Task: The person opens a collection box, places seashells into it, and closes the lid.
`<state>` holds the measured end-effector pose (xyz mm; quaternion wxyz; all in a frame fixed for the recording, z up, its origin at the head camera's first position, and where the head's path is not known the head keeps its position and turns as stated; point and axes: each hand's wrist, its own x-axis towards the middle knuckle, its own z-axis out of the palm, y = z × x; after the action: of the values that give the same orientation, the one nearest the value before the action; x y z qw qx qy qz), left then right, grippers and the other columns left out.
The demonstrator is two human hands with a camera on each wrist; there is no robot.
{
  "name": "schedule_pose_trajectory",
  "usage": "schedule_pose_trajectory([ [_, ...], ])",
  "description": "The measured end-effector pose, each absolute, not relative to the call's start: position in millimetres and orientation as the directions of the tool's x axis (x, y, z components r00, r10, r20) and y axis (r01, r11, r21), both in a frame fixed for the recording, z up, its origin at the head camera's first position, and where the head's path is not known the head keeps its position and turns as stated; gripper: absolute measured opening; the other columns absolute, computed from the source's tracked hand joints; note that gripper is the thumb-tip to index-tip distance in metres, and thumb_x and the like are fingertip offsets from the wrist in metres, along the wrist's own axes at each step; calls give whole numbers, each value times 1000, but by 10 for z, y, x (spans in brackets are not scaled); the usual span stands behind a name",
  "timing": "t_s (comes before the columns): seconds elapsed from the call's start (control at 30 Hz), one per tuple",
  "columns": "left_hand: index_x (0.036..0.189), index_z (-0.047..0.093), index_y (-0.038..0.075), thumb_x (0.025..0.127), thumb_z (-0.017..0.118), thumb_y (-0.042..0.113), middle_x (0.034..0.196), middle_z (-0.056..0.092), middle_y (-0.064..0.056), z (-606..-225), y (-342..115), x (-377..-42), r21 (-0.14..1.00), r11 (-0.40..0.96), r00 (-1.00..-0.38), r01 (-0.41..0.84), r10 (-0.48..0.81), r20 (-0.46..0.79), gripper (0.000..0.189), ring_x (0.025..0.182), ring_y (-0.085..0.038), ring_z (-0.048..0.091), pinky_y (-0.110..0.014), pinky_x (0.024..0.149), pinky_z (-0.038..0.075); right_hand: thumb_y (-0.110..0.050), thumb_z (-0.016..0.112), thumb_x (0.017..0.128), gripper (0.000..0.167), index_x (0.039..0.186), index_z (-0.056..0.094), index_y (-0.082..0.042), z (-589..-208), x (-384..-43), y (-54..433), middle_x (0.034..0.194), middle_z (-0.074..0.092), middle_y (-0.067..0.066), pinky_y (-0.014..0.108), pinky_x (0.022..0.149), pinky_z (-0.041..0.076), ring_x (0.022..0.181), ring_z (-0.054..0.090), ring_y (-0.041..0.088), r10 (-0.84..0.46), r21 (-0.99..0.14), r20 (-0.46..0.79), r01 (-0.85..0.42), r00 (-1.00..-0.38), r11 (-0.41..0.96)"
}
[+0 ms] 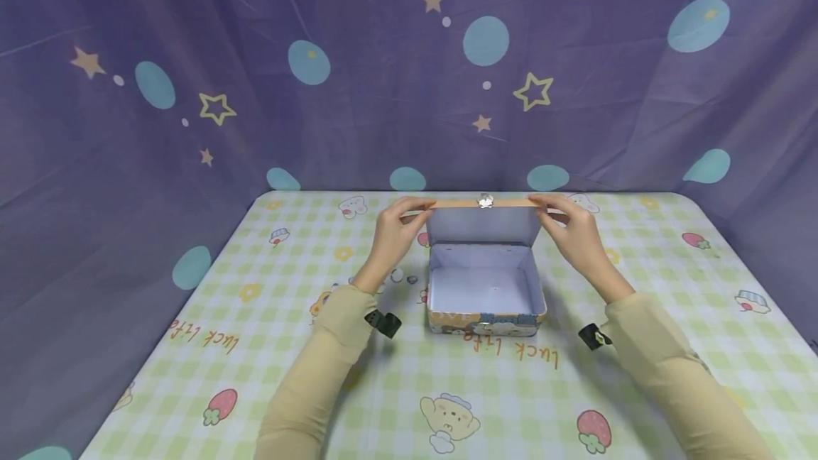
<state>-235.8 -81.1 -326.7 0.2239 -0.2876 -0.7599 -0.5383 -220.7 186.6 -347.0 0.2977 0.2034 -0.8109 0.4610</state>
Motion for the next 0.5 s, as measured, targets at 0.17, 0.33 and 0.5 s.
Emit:
schedule_pose_trajectory([
  [0.17,101,62,-7,82,58,-2,99,62,-20,-3275,-780,-2475,730,266,-776,629,167,608,20,89,-29,59,-28,76,49,9,54,82,29,110,58,7,-3410,-2212,1854,105,58,24,7,71,42,91,51,0,-17,-659,647,-571,-762,490],
  [0.33,104,63,-2,84,57,2,99,63,-16,-3378,-763,-2696,764,269,-809,586,146,569,21,87,-24,60,-26,75,49,1,53,86,32,118,54,1,-3504,-2402,1938,113,56,21,8,71,42,94,54,6,-24,-705,581,-518,-813,484],
  [0.5,109,62,3,85,56,2,98,62,-15,-3542,-749,-2951,796,289,-846,532,126,519,24,84,-24,60,-23,73,49,5,51,85,36,121,51,3,-3513,-2551,1956,118,52,22,10,69,45,93,54,32,-35,-755,516,-473,-856,455],
])
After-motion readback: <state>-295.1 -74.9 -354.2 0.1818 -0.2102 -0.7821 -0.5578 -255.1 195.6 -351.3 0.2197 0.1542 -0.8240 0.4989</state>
